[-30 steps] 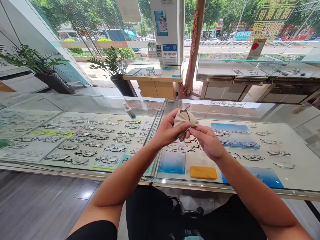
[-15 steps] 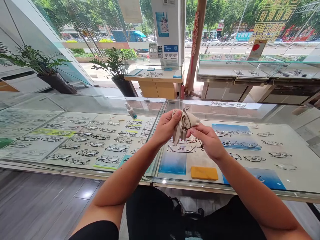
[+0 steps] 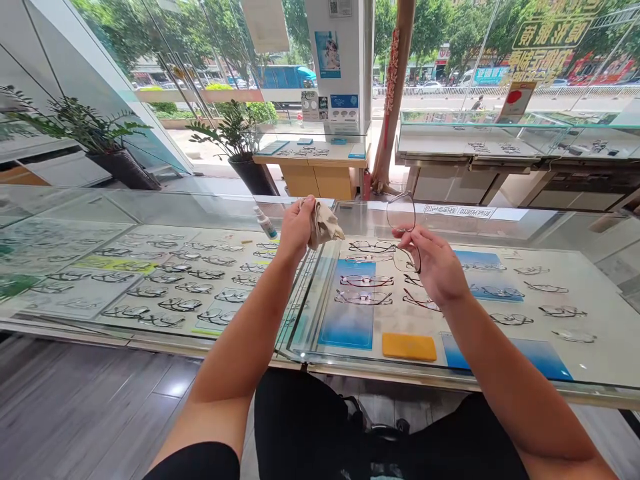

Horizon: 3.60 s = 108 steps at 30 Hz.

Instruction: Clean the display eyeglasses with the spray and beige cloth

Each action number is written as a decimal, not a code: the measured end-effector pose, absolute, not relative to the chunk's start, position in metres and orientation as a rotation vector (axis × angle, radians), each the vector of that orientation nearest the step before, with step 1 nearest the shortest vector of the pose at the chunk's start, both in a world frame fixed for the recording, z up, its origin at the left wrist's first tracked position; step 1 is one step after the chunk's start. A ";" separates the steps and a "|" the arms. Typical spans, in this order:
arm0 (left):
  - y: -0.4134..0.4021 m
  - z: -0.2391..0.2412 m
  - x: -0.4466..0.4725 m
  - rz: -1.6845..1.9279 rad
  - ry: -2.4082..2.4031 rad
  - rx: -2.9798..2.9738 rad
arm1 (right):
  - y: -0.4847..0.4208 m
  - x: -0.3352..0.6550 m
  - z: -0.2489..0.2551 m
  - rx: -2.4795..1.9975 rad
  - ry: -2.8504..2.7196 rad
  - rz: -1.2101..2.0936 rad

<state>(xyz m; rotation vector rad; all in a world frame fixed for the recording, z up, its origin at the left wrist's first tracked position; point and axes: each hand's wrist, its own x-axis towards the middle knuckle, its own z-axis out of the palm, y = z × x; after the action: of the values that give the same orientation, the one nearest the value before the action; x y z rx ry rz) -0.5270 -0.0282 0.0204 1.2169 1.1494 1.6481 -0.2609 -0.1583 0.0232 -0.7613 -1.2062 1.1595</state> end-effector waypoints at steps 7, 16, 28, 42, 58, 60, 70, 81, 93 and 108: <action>-0.008 0.010 -0.565 1.174 1.803 1.555 | -0.153 -0.255 0.023 -0.787 -1.203 1.135; -0.003 -0.009 -0.575 0.811 2.113 1.775 | -0.147 -0.234 0.032 -0.746 -1.317 1.078; -0.077 0.088 -0.484 1.705 0.728 2.786 | -0.143 -0.217 0.099 -0.725 -1.736 0.905; -0.083 0.120 -0.473 1.590 0.510 2.835 | -0.149 -0.204 0.144 -0.808 -2.047 0.672; -0.060 0.118 -0.484 1.962 0.670 2.505 | -0.126 -0.201 0.128 -0.806 -1.787 0.020; -0.058 0.116 -0.483 1.965 0.680 2.486 | -0.118 -0.202 0.124 -0.794 -1.780 -0.052; -0.057 0.113 -0.476 1.910 0.619 2.217 | -0.109 -0.210 0.117 -0.789 -1.701 -0.026; -0.051 0.108 -0.475 1.900 0.694 2.007 | -0.100 -0.231 0.102 -0.798 -1.514 0.030; -0.053 0.106 -0.470 1.903 0.615 1.875 | -0.105 -0.246 0.100 -0.721 -1.427 0.083; -0.049 0.106 -0.475 1.873 0.723 1.891 | -0.112 -0.238 0.106 -0.784 -1.492 0.004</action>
<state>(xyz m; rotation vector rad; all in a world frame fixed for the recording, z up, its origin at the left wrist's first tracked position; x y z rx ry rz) -0.4750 -0.0493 0.1062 1.8909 0.7229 1.8731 -0.2381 -0.1117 0.1060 -0.7842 -1.4915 0.0043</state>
